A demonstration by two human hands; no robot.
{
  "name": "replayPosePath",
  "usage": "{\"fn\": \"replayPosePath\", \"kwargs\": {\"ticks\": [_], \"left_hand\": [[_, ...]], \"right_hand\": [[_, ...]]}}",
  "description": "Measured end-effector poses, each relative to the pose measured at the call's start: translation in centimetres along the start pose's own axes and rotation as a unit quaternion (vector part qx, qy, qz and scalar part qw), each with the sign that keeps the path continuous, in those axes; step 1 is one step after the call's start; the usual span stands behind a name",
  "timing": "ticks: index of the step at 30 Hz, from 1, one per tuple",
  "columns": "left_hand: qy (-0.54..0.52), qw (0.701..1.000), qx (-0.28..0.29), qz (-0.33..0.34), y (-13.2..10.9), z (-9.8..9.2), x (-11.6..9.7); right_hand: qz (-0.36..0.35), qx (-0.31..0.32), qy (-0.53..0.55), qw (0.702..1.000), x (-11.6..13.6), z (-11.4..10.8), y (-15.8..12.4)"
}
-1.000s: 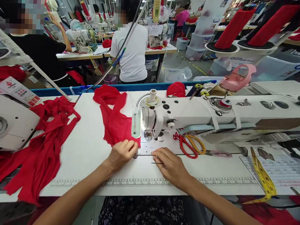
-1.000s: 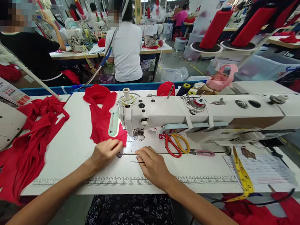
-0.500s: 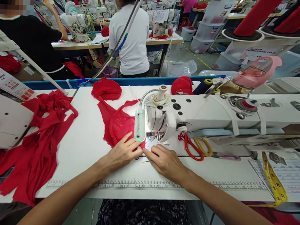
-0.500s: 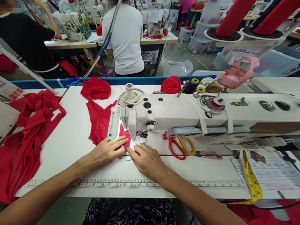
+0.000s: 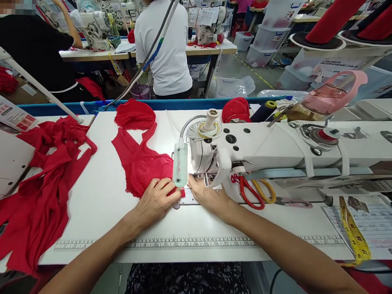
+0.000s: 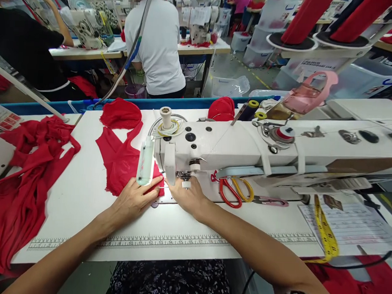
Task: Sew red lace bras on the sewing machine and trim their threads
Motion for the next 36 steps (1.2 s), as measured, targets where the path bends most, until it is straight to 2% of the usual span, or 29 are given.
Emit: {"fn": "replayPosePath", "kwargs": {"ticks": [3, 7, 10, 13, 18, 23, 26, 29, 32, 36], "left_hand": [[0.007, 1.0, 0.022, 0.002, 0.1, 0.2, 0.1], [0.01, 1.0, 0.016, 0.009, 0.0, 0.2, 0.2], [0.003, 1.0, 0.011, 0.003, -0.1, 0.3, 0.3], [-0.001, 1.0, 0.01, -0.004, -0.1, 0.2, 0.3], [-0.009, 0.999, 0.029, -0.015, 0.0, 0.2, 0.3], [-0.034, 0.998, 0.049, -0.033, 0.3, 1.0, 0.5], [-0.069, 0.995, 0.056, -0.047, 0.8, 1.9, 0.4], [-0.104, 0.991, 0.066, -0.059, 1.4, 2.3, 0.3], [-0.125, 0.986, 0.077, -0.082, 2.1, 2.3, 0.5], [-0.148, 0.982, 0.074, -0.091, 3.0, 2.3, 1.0]], "right_hand": [[-0.003, 0.003, 0.008, 1.0, -0.2, -0.6, -0.3], [-0.042, 0.018, 0.072, 0.996, -0.3, -2.3, -2.5], [-0.06, -0.005, 0.085, 0.995, -0.7, -3.1, -3.3], [-0.081, -0.03, 0.028, 0.996, -0.8, -2.8, -2.4], [-0.098, -0.008, 0.007, 0.995, -0.7, -1.5, -0.3], [-0.087, -0.032, 0.031, 0.995, -1.2, -2.9, -2.0], [-0.11, -0.043, 0.058, 0.991, -0.8, -3.5, -3.3], [-0.127, -0.03, 0.045, 0.99, -0.3, -3.0, -3.7], [-0.113, -0.028, 0.024, 0.993, -0.2, -2.4, -3.6], [-0.092, -0.063, 0.005, 0.994, -0.6, -2.2, -3.5]]}}
Point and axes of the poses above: each hand's wrist, its own y-axis towards the middle knuckle, its own z-axis out of the palm, x = y × z, the point moved 6 cm from there along y, towards the middle knuckle, and after that the axes turned 14 degrees about -x, right-handed, at the moved point
